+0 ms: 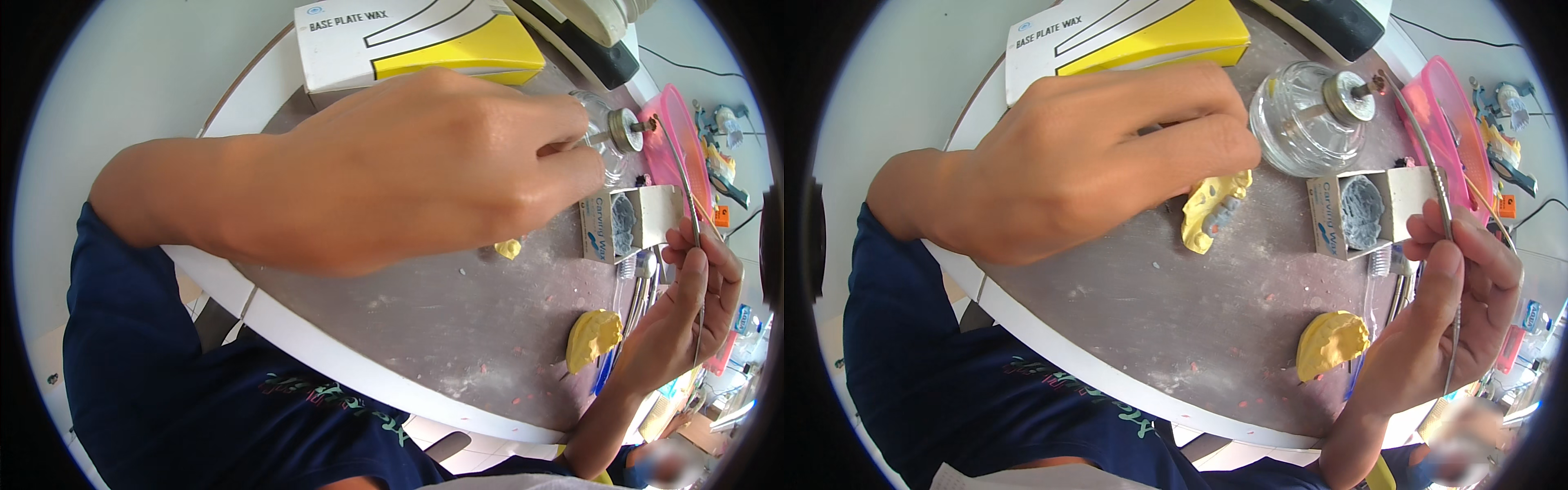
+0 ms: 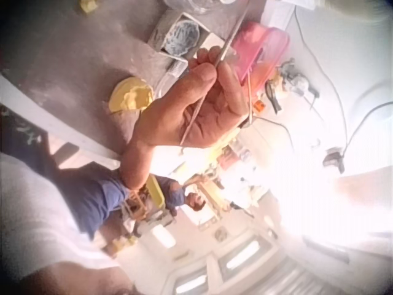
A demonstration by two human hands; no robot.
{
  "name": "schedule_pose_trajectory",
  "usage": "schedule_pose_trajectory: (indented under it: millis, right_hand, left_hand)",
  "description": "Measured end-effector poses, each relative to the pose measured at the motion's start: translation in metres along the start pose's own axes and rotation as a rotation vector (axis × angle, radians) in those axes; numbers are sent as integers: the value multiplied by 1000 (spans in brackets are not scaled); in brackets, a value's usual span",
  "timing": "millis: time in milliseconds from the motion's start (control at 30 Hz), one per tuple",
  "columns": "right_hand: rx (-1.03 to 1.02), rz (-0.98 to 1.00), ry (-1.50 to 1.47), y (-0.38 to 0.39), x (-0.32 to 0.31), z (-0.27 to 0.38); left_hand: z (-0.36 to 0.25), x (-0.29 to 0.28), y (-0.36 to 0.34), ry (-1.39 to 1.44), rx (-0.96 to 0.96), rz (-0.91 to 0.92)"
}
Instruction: The person uses a metal sculpting tool to carve and shape a yellow wax dental model held in their left hand. They repeatedly scrape and smooth the surface of the wax, occasionally rotating the model to access different areas.
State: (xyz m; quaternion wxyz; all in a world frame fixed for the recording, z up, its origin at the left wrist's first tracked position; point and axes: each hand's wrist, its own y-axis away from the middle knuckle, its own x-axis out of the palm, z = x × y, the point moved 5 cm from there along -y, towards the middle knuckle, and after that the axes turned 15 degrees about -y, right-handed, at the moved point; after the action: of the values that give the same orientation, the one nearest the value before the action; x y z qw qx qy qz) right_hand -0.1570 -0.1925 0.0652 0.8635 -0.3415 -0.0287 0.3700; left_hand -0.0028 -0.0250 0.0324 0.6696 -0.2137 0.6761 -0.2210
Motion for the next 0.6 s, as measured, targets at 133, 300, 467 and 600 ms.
schedule_pose_trajectory:
  millis: [133, 300, 467, 600]
  right_hand:
    - [22, 20, -50, 1, -6, 4]
    - [12, 25, -25, 12, -26, 15]
    - [258, -97, 64, 32, -38, 5]
    - [359, -87, 86, 33, -33, -4]
  left_hand:
    - [-3, -1, -4, -7, 10, -1]
    - [-2, 1, -4, 5, 26, -38]
    - [-2, 1, -7, 5, 34, -26]
    - [0, 1, -6, -5, 40, -40]
